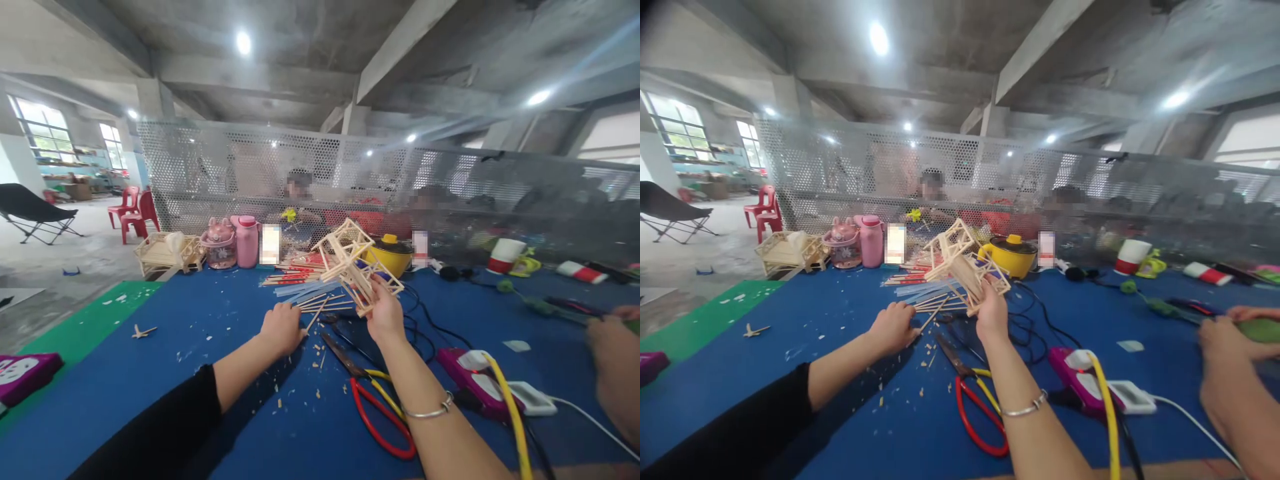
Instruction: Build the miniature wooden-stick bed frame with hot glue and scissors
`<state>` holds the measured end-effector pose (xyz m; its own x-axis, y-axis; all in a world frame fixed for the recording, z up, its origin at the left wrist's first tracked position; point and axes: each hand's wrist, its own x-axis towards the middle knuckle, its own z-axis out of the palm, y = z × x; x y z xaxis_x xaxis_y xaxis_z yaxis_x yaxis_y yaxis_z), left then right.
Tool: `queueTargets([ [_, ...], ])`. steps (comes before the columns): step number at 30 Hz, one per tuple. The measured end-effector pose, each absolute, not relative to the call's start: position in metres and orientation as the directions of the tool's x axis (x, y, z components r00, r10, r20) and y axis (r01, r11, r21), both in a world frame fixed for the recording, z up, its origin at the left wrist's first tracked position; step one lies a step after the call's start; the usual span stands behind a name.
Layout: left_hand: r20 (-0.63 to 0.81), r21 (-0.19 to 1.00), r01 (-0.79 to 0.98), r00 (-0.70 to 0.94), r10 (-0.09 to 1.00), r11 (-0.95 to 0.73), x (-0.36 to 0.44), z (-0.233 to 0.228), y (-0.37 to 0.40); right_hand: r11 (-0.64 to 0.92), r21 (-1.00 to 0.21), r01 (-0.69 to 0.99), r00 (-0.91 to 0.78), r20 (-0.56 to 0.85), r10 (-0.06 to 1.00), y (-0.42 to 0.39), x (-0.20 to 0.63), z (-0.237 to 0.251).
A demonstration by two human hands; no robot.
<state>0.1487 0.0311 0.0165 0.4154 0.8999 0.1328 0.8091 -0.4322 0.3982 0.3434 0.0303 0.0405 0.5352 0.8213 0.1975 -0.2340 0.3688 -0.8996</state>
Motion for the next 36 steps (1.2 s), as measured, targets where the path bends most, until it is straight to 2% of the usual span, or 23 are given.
queueTargets([
  [4, 0.070, 0.492, 0.790, 0.383, 0.921, -0.365, 0.153, 0.012, 0.062, 0.361, -0.914, -0.184, 0.557, 0.206, 0.805, 0.033, 0.347, 0.037],
  [7, 0.164, 0.616, 0.702, 0.329, 0.930, -0.357, 0.157, 0.009, 0.061, 0.359, -0.929, -0.091, 0.569, 0.248, 0.784, 0.035, 0.346, 0.033],
  [10, 0.303, 0.753, 0.552, 0.190, 0.934, -0.357, 0.154, 0.008, 0.047, 0.347, -0.937, 0.048, 0.560, 0.313, 0.767, 0.036, 0.346, 0.028],
  [14, 0.340, 0.889, 0.327, -0.001, 0.940, -0.321, 0.139, 0.005, 0.026, 0.330, -0.911, 0.247, 0.507, 0.412, 0.757, 0.033, 0.339, 0.023],
  [16, 0.298, 0.942, 0.155, 0.017, 0.954, -0.297, 0.132, 0.005, 0.020, 0.336, -0.888, 0.315, 0.459, 0.453, 0.764, 0.029, 0.328, 0.022],
  [19, 0.262, 0.965, -0.062, 0.128, 0.957, -0.255, 0.121, 0.007, 0.017, 0.360, -0.856, 0.370, 0.368, 0.491, 0.789, 0.016, 0.304, 0.025],
  [21, 0.270, 0.963, -0.061, 0.136, 0.953, -0.264, 0.112, 0.011, 0.017, 0.389, -0.829, 0.402, 0.279, 0.516, 0.810, 0.006, 0.288, 0.027],
  [24, 0.285, 0.958, -0.008, 0.063, 0.956, -0.285, 0.094, 0.017, 0.019, 0.456, -0.806, 0.378, 0.142, 0.537, 0.831, -0.004, 0.272, 0.029],
  [27, 0.334, 0.943, 0.003, 0.017, 0.942, -0.334, 0.078, 0.019, 0.020, 0.481, -0.819, 0.314, 0.030, 0.515, 0.857, -0.005, 0.263, 0.028],
  [29, 0.315, 0.949, -0.016, 0.041, 0.948, -0.315, 0.072, 0.017, 0.022, 0.464, -0.824, 0.324, -0.034, 0.480, 0.877, -0.003, 0.260, 0.028],
  [32, 0.196, 0.980, -0.028, 0.039, 0.980, -0.195, 0.067, 0.011, 0.031, 0.389, -0.780, 0.490, -0.051, 0.420, 0.906, -0.009, 0.266, 0.034],
  [34, 0.135, 0.991, -0.007, -0.034, 0.990, -0.135, 0.062, 0.006, 0.041, 0.298, -0.672, 0.678, -0.019, 0.389, 0.921, -0.025, 0.280, 0.039],
  [36, 0.106, 0.994, 0.026, -0.117, 0.987, -0.103, 0.055, 0.001, 0.052, 0.199, -0.515, 0.834, -0.011, 0.345, 0.938, -0.050, 0.301, 0.038],
])
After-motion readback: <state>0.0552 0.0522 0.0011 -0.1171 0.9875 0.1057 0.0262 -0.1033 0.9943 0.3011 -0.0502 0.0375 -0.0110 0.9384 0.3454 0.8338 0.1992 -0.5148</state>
